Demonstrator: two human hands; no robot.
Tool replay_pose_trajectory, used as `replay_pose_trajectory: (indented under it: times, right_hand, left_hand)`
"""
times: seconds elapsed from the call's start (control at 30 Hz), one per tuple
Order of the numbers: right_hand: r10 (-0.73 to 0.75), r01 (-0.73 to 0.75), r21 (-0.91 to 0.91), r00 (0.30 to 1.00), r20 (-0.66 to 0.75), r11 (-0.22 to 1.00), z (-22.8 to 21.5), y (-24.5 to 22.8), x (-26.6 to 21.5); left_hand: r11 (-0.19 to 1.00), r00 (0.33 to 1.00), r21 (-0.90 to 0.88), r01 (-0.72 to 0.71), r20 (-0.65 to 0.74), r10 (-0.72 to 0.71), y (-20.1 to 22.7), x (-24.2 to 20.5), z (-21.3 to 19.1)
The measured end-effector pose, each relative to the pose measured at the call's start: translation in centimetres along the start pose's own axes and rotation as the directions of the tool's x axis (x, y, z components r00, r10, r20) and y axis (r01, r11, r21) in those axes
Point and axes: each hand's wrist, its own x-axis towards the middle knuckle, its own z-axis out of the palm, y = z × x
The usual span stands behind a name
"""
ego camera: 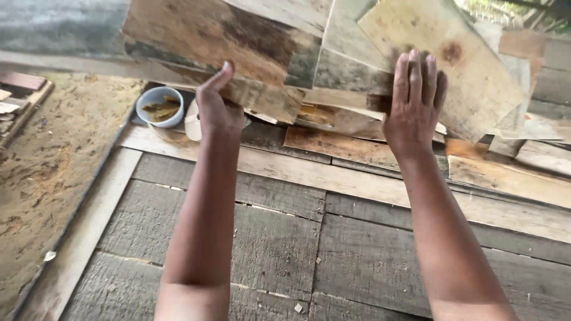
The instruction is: The person selects and arranges multiple wooden planks on a wooden floor surface. They use a red utility knife to mark or score the planks while positioning them in a staggered pattern. The person repeatedly picks up, places, and adjusts the planks to fit within a rectangular frame on the floor.
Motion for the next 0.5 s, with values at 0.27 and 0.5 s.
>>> replay_pose_trajectory:
  times: [0.27, 0.5]
  right_hand:
    - [-0.011, 0.043, 0.109, 0.961, -0.275, 0.993, -7.7, 5.2, -16.8]
    - [0.06, -0.073, 0.044, 0.97, 0.237, 0.996, -12.7, 17.1, -39.8]
  left_hand:
    - [0.989, 1.0, 0.146, 0.012, -0.014, -0.01, -2.1, -20.4, -3.2]
    - [0.904, 0.916, 0.157, 0.399, -0.116, -0.384, -11.6, -38.3, -11.3]
